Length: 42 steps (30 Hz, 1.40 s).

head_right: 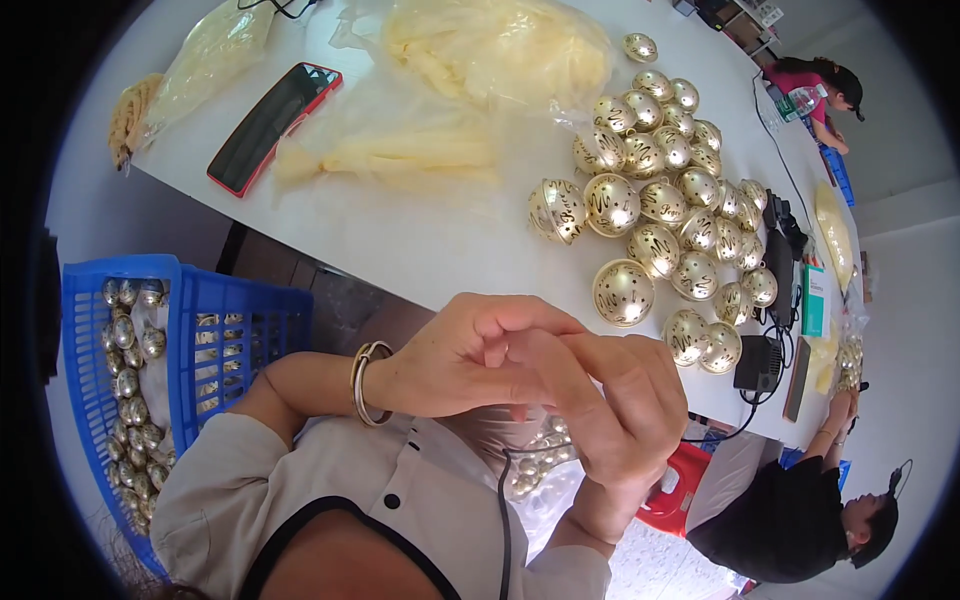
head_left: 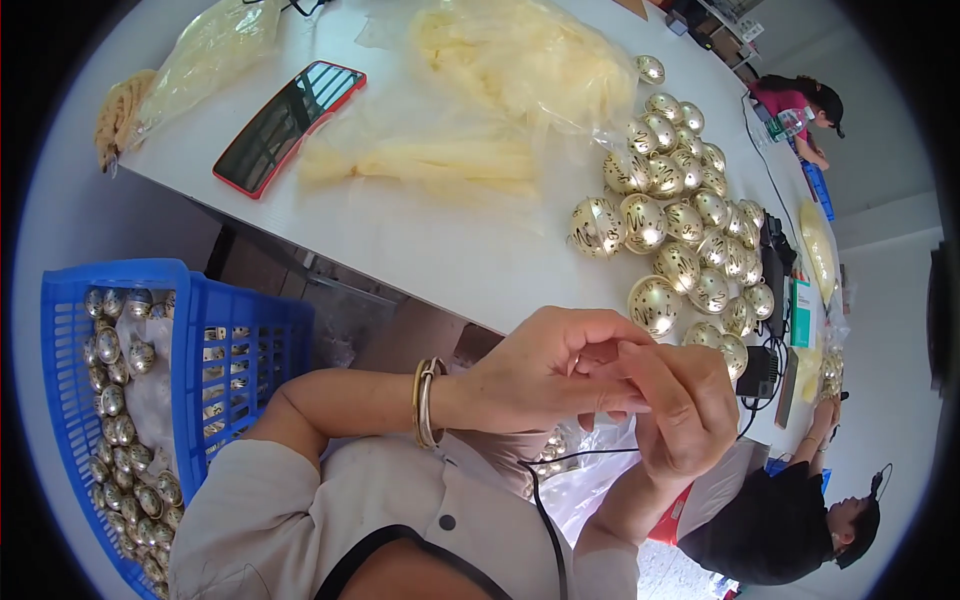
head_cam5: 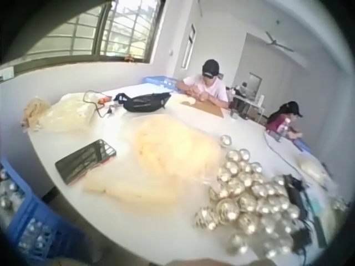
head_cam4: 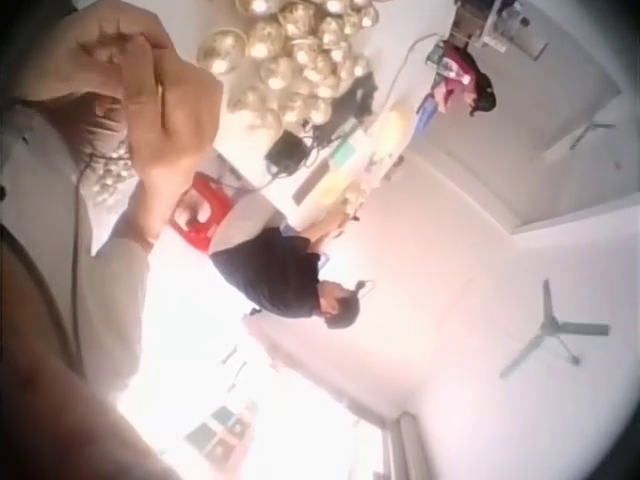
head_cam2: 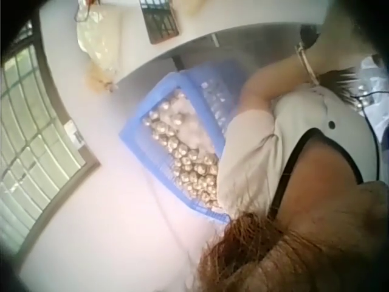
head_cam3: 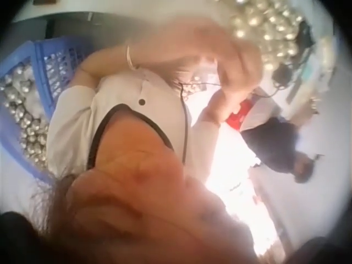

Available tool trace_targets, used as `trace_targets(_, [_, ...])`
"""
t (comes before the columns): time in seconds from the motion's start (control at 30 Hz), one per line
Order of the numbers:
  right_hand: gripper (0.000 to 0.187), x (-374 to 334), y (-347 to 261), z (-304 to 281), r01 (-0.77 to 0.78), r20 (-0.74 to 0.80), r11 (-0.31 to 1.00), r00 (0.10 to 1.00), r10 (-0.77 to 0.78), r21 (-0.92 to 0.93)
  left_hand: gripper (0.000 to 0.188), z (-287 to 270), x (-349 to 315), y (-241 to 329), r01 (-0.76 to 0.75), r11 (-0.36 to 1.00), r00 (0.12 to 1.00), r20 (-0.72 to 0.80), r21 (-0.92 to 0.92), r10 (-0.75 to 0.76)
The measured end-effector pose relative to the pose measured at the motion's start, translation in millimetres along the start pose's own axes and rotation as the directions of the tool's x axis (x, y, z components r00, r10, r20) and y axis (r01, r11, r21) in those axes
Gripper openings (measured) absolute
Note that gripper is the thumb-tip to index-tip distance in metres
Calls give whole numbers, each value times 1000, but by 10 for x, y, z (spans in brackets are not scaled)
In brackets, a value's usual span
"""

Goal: Manually stringing gold-colored decorative ornaments at a workstation.

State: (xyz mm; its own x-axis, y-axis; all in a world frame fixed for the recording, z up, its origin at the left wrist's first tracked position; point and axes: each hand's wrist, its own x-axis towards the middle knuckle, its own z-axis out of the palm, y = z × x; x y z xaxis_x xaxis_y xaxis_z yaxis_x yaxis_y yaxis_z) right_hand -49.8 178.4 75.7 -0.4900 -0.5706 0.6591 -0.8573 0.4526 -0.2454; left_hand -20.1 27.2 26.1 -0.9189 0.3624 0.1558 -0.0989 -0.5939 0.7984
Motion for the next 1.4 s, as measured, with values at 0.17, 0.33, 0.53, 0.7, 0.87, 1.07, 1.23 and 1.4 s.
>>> trace_targets(0.17, [26, -215, 127, 71, -157, -86, 964, 980, 179, 214, 24, -145, -98, -81, 126, 989, 990, -54, -78, -131])
trace_targets(0.33, [39, -467, 74, 255, -391, -24, 791, 890, 455, 470, 22, -153, -121, -122, 104, 994, 980, -169, -34, -108])
trace_targets(0.53, [54, -408, -260, 678, -314, -139, 557, 768, 625, 769, 23, -55, -148, -211, -129, 991, 962, -238, 47, 136])
trace_targets(0.7, [50, -452, -151, 866, -204, -87, 486, 856, 510, 850, 23, -120, -215, -210, -210, 977, 936, -285, 22, 208])
trace_targets(0.87, [50, -568, -79, 828, -220, -74, 746, 938, 339, 629, 16, -240, -290, -190, -240, 959, 921, -278, 149, 273])
trace_targets(1.07, [39, -365, -247, 612, -408, 25, 826, 901, 434, 389, 9, -420, -338, -155, -241, 931, 902, -290, 273, 319])
trace_targets(1.23, [36, -432, -18, 792, -73, -282, 974, 950, 133, 213, 6, -488, -300, -223, -182, 973, 927, -305, 139, 217])
trace_targets(1.4, [36, -463, 75, 718, -11, -274, 996, 961, 35, 88, 12, -434, -313, -147, -33, 955, 920, -363, 296, 144])
